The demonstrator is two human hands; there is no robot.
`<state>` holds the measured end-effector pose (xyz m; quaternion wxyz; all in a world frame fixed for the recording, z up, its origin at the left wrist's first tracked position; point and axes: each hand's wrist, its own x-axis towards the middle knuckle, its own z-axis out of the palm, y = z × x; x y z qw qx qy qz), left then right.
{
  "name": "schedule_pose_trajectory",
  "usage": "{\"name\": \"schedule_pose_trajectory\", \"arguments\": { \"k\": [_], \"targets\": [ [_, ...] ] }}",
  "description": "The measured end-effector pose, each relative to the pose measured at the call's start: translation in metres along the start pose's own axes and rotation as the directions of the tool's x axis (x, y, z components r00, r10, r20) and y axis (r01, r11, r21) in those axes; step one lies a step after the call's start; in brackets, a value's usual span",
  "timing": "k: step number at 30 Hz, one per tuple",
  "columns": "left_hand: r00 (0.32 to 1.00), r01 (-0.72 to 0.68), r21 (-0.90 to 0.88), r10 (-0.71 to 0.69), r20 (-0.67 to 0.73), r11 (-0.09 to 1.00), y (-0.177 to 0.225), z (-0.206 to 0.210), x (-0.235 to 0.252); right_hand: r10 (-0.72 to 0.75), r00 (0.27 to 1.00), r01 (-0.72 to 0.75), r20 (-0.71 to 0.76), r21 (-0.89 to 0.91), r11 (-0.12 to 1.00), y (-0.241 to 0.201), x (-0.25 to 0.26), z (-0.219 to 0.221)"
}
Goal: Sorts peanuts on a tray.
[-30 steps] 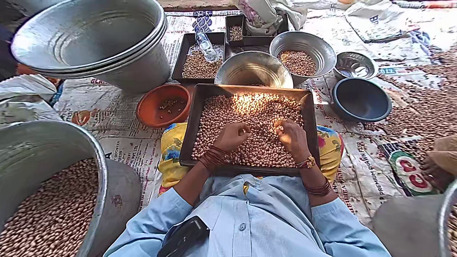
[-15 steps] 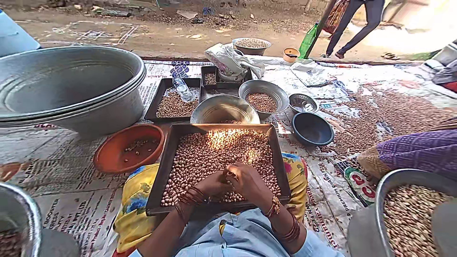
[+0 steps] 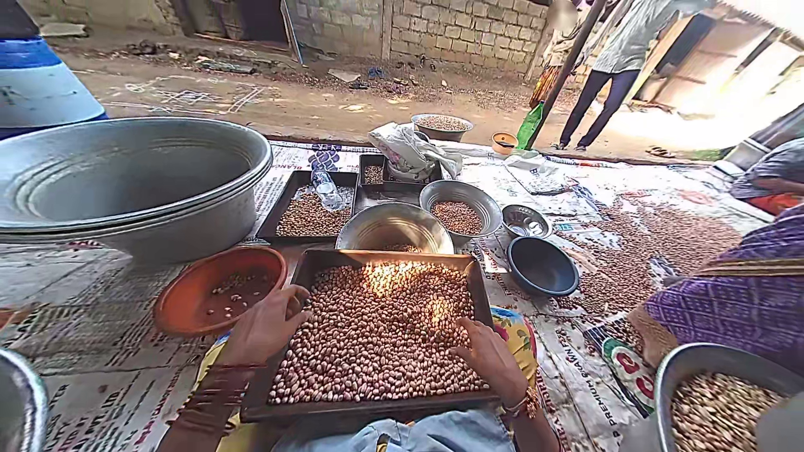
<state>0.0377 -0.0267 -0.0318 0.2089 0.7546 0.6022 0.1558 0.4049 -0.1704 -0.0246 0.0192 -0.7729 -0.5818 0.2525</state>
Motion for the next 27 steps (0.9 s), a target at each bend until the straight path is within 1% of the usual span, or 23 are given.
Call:
{"name": "schedule_pose_trajectory", "arguments": {
  "k": [1,2,3,4,5,7,9,10,13,15,19,22,23,24,25,26,27],
  "targets": [
    [0.987,0.022,-0.012,-0.020,0.160,1.000,0.003,0.004,-0.003,0.049,0.999,-0.049,0.016,-0.005,0.999,0.003,0.000,-0.002],
    [0.951,0.035,0.016,-0.039,0.308,0.999,0.005,0.008,-0.006,0.081,0.996,-0.081,0.037,-0.013,0.997,0.005,-0.001,-0.004],
    [0.903,0.043,0.084,-0.075,0.424,0.995,0.008,0.013,-0.009,0.098,0.993,-0.096,0.064,-0.030,0.995,0.007,-0.001,-0.003],
    [0.851,0.041,0.174,-0.126,0.510,0.984,0.012,0.019,-0.012,0.104,0.990,-0.099,0.099,-0.054,0.994,0.009,-0.002,-0.001],
    [0.807,0.024,0.251,-0.166,0.566,0.968,0.016,0.027,-0.015,0.096,0.987,-0.085,0.132,-0.084,0.993,0.011,-0.002,0.002],
    [0.746,-0.031,0.353,-0.213,0.630,0.935,0.031,0.041,-0.021,0.058,0.983,-0.033,0.173,-0.141,0.989,0.012,-0.003,0.015],
    [0.731,-0.067,0.400,-0.227,0.643,0.914,0.050,0.055,-0.027,0.065,0.976,-0.023,0.208,-0.198,0.980,0.003,-0.006,0.027],
    [0.737,-0.067,0.401,-0.225,0.637,0.914,0.058,0.061,-0.030,0.073,0.973,-0.025,0.217,-0.218,0.976,-0.004,-0.008,0.031],
    [0.759,-0.045,0.362,-0.203,0.618,0.931,0.077,0.074,-0.032,0.080,0.975,-0.032,0.208,-0.227,0.973,-0.021,-0.007,0.040],
    [0.775,-0.005,0.315,-0.195,0.601,0.949,0.088,0.083,-0.032,0.047,0.981,-0.004,0.189,-0.221,0.975,-0.024,-0.004,0.047],
    [0.806,0.066,0.095,-0.110,0.582,0.993,0.099,0.108,-0.032,-0.016,0.981,0.051,0.192,-0.180,0.982,-0.035,0.004,0.058],
    [0.800,0.117,-0.085,-0.043,0.599,0.990,0.106,0.119,-0.026,-0.024,0.983,0.049,0.183,-0.132,0.990,-0.046,0.012,0.060],
    [0.800,0.130,-0.157,-0.011,0.599,0.979,0.107,0.121,-0.024,-0.022,0.983,0.035,0.180,-0.074,0.997,-0.048,0.016,0.061],
    [0.807,0.137,-0.240,0.033,0.589,0.961,0.108,0.122,-0.023,-0.032,0.986,0.027,0.166,0.029,0.999,-0.047,0.021,0.061],
    [0.829,0.134,-0.338,0.082,0.554,0.931,0.108,0.121,-0.022,-0.075,0.990,0.052,0.121,0.180,0.982,-0.043,0.025,0.063],
    [0.865,0.111,-0.448,0.136,0.484,0.887,0.108,0.119,-0.020,-0.131,0.990,0.106,0.047,0.354,0.929,-0.038,0.029,0.065],
    [0.900,0.074,-0.546,0.180,0.398,0.835,0.105,0.120,-0.018,-0.186,0.982,0.173,-0.030,0.532,0.829,-0.035,0.032,0.067]
  ]
}}
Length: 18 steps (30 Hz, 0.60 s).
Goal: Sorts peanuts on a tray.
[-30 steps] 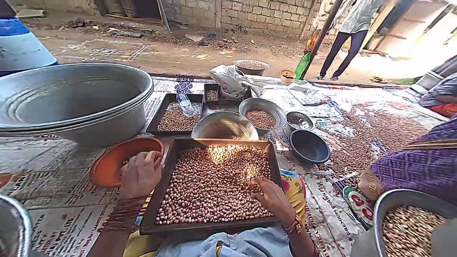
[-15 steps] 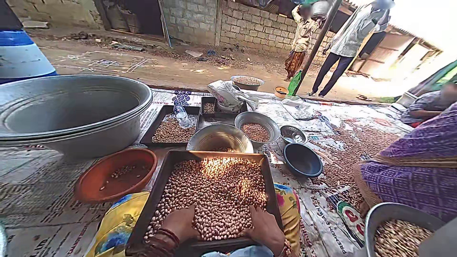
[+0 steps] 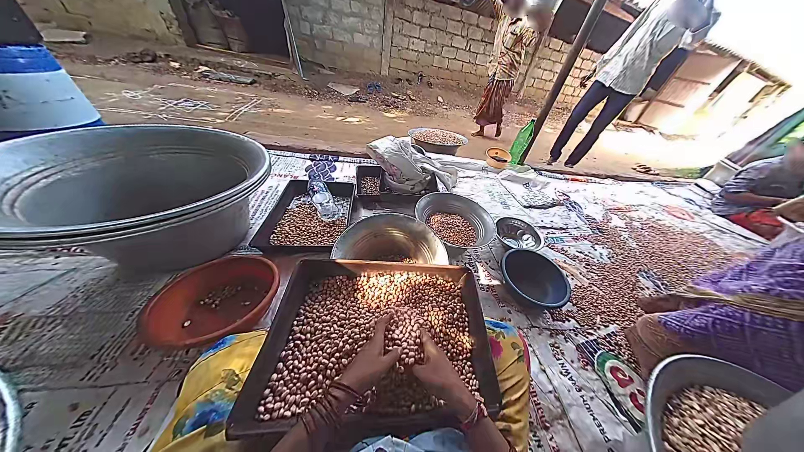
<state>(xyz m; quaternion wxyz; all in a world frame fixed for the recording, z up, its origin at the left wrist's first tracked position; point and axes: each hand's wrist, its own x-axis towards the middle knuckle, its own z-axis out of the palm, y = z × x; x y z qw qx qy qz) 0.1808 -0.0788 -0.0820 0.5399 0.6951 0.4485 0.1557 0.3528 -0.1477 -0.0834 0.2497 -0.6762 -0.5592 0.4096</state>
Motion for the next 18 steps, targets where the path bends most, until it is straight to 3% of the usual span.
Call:
{"name": "schedule_pose_trajectory", "arguments": {
  "k": [2,3,5,7,9,12,15,18],
  "targets": [
    [0.987,-0.123,-0.116,0.110,-0.113,0.986,-0.003,-0.008,0.001,-0.149,0.982,0.179,-0.112,0.344,0.922,0.003,0.006,0.002],
    [0.972,-0.176,-0.127,0.152,-0.178,0.976,-0.005,-0.013,0.002,-0.208,0.967,0.250,-0.148,0.395,0.884,0.001,0.009,0.000],
    [0.938,-0.232,-0.008,0.221,-0.267,0.973,-0.008,-0.033,0.000,-0.292,0.933,0.345,-0.209,0.297,0.891,-0.004,0.012,-0.014],
    [0.929,-0.141,0.237,0.211,-0.304,0.961,-0.010,-0.062,-0.009,-0.313,0.920,0.342,-0.234,0.092,0.935,-0.006,0.008,-0.033],
    [0.950,0.069,0.423,0.069,-0.303,0.903,-0.010,-0.088,-0.023,-0.203,0.962,0.167,-0.185,-0.194,0.967,-0.005,-0.003,-0.055],
    [0.921,0.386,0.548,-0.276,-0.275,0.742,-0.004,-0.108,-0.043,0.086,0.986,-0.146,-0.145,-0.485,0.862,0.003,-0.015,-0.073],
    [0.880,0.455,0.636,-0.422,-0.216,0.623,-0.004,-0.099,-0.051,0.253,0.965,-0.246,-0.069,-0.569,0.785,0.012,-0.019,-0.071],
    [0.876,0.427,0.683,-0.458,-0.150,0.593,0.001,-0.077,-0.051,0.320,0.944,-0.209,0.076,-0.612,0.763,0.012,-0.021,-0.057]
  ]
}}
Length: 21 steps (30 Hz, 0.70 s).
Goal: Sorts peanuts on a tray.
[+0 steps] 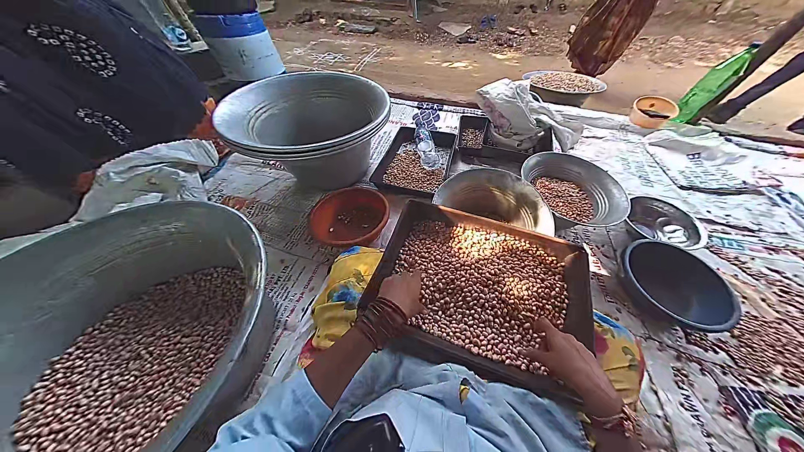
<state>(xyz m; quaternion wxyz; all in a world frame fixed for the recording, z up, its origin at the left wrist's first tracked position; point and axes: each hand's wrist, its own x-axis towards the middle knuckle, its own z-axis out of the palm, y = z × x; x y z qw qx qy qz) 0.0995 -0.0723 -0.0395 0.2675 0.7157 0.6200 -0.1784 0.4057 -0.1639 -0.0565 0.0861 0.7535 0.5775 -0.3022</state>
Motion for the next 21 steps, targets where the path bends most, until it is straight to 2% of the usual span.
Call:
{"name": "schedule_pose_trajectory", "arguments": {
  "k": [3,7,9,11,13,15,16,17,18,19,21],
  "targets": [
    [0.992,-0.094,0.031,0.091,0.083,0.995,0.022,0.007,-0.009,-0.045,0.997,0.051,0.068,-0.095,0.994,-0.025,-0.002,0.010],
    [0.962,-0.246,0.020,0.242,0.125,0.969,0.059,0.026,-0.009,-0.098,0.993,0.105,0.072,-0.107,0.989,-0.051,-0.004,0.022],
    [0.949,-0.292,-0.057,0.296,0.105,0.955,0.074,0.034,-0.005,-0.109,0.992,0.114,0.065,-0.084,0.990,-0.061,-0.003,0.025],
    [0.928,-0.349,-0.187,0.366,0.068,0.918,0.084,0.040,0.000,-0.130,0.991,0.130,0.025,0.014,0.991,-0.062,0.002,0.027],
    [0.892,-0.423,-0.375,0.451,-0.014,0.825,0.088,0.040,0.006,-0.178,0.980,0.195,-0.086,0.256,0.947,-0.052,0.009,0.031],
    [0.834,-0.522,-0.559,0.521,-0.179,0.644,0.087,0.034,0.014,-0.249,0.921,0.367,-0.301,0.450,0.814,-0.037,0.016,0.035],
    [0.814,-0.563,-0.600,0.506,-0.285,0.568,0.083,0.028,0.019,-0.269,0.876,0.454,-0.401,0.491,0.744,-0.032,0.017,0.034],
    [0.806,-0.590,-0.584,0.456,-0.378,0.558,0.077,0.019,0.023,-0.282,0.827,0.529,-0.487,0.501,0.685,-0.026,0.018,0.032],
    [0.796,-0.600,-0.525,0.385,-0.467,0.604,0.066,0.010,0.027,-0.279,0.786,0.578,-0.551,0.499,0.646,-0.022,0.018,0.029],
    [0.774,-0.580,-0.416,0.314,-0.551,0.700,0.053,0.001,0.031,-0.254,0.770,0.595,-0.586,0.513,0.619,-0.019,0.016,0.024],
    [0.742,-0.432,-0.213,0.210,-0.637,0.877,0.025,-0.016,0.037,-0.219,0.748,0.618,-0.627,0.537,0.574,-0.012,0.011,0.013]
  ]
}}
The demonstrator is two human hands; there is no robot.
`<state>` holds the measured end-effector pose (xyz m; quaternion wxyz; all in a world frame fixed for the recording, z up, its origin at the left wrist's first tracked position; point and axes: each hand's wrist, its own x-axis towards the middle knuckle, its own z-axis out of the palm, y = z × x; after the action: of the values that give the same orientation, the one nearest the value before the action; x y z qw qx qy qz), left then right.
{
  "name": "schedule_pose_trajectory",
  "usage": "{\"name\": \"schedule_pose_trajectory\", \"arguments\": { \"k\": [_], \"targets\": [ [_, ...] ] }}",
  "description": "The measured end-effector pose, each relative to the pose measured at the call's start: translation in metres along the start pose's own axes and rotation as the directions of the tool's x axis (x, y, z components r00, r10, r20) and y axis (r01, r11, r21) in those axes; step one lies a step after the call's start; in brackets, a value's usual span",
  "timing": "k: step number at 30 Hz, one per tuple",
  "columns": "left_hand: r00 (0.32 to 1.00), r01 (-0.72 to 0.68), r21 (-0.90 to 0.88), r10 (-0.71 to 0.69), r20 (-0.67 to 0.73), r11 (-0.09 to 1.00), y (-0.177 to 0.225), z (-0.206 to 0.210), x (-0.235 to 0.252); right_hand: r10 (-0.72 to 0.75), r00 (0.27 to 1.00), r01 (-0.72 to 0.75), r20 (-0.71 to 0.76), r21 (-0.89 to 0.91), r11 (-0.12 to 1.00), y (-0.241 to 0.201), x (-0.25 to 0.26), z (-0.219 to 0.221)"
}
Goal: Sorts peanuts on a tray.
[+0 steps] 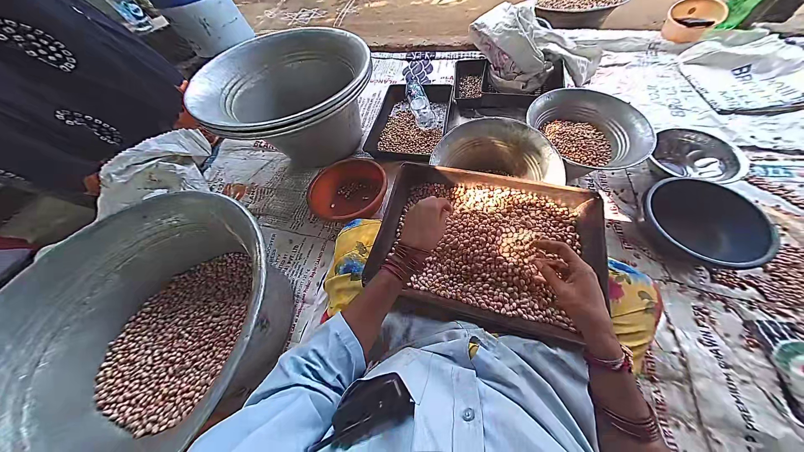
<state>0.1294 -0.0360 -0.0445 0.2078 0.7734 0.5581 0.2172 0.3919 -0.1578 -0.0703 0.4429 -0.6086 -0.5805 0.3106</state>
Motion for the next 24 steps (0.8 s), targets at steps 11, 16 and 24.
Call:
{"name": "schedule_pose_trajectory", "arguments": {
  "k": [11,16,24],
  "targets": [
    [0.991,0.064,0.259,-0.091,0.094,0.964,-0.046,0.015,0.021,0.036,0.992,-0.061,-0.120,-0.204,0.977,-0.001,0.003,-0.012],
    [0.996,0.060,0.191,-0.070,0.048,0.980,-0.052,0.011,0.020,-0.072,0.995,0.035,-0.076,-0.407,0.913,-0.004,0.014,0.001],
    [0.981,0.160,-0.691,-0.190,0.033,0.705,-0.057,-0.014,-0.010,-0.166,0.975,0.220,0.145,-0.663,0.715,-0.006,0.040,0.044]
  ]
}}
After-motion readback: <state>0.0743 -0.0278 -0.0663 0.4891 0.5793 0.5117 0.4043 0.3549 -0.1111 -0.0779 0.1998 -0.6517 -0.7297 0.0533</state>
